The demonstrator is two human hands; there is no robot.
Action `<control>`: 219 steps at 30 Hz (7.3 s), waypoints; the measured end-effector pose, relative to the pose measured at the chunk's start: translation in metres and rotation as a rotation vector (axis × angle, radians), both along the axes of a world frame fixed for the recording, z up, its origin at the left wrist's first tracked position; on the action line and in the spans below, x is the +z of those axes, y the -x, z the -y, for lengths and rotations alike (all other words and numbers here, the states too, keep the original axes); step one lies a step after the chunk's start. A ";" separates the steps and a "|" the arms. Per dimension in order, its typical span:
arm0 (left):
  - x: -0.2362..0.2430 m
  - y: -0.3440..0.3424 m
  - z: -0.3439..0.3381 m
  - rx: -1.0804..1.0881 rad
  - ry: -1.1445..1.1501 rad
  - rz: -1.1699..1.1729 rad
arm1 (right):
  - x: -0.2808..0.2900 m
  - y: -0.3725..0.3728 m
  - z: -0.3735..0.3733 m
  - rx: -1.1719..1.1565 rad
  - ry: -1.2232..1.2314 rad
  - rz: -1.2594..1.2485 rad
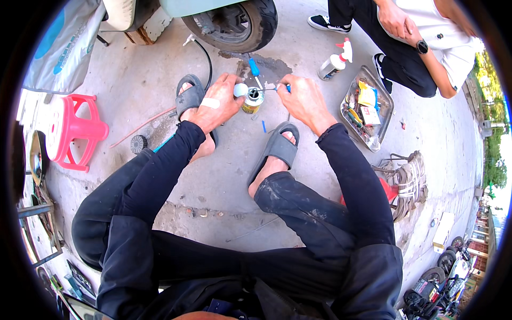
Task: The person opens a small packet and uses a screwdriver to apply a substance from a small container onto a component of a light blue scooter. They then use the screwdriver to work on the scooter's front wheel area.
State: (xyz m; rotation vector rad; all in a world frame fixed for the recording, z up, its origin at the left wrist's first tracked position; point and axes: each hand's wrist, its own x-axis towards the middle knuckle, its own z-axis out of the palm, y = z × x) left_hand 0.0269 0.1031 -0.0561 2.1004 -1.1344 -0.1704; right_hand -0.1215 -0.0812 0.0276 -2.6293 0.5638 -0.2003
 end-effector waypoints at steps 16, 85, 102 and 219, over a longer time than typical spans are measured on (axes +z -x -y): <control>-0.003 0.002 -0.001 0.002 -0.019 0.002 | -0.003 0.000 -0.002 0.003 0.019 -0.012; -0.009 -0.002 0.001 -0.025 -0.022 0.004 | 0.003 0.006 0.023 0.126 -0.007 -0.197; -0.009 -0.001 0.005 -0.017 -0.031 0.003 | -0.017 0.013 0.046 0.079 -0.190 -0.189; 0.039 -0.104 0.122 0.319 0.527 -0.097 | -0.074 -0.034 0.065 -0.403 -0.651 0.715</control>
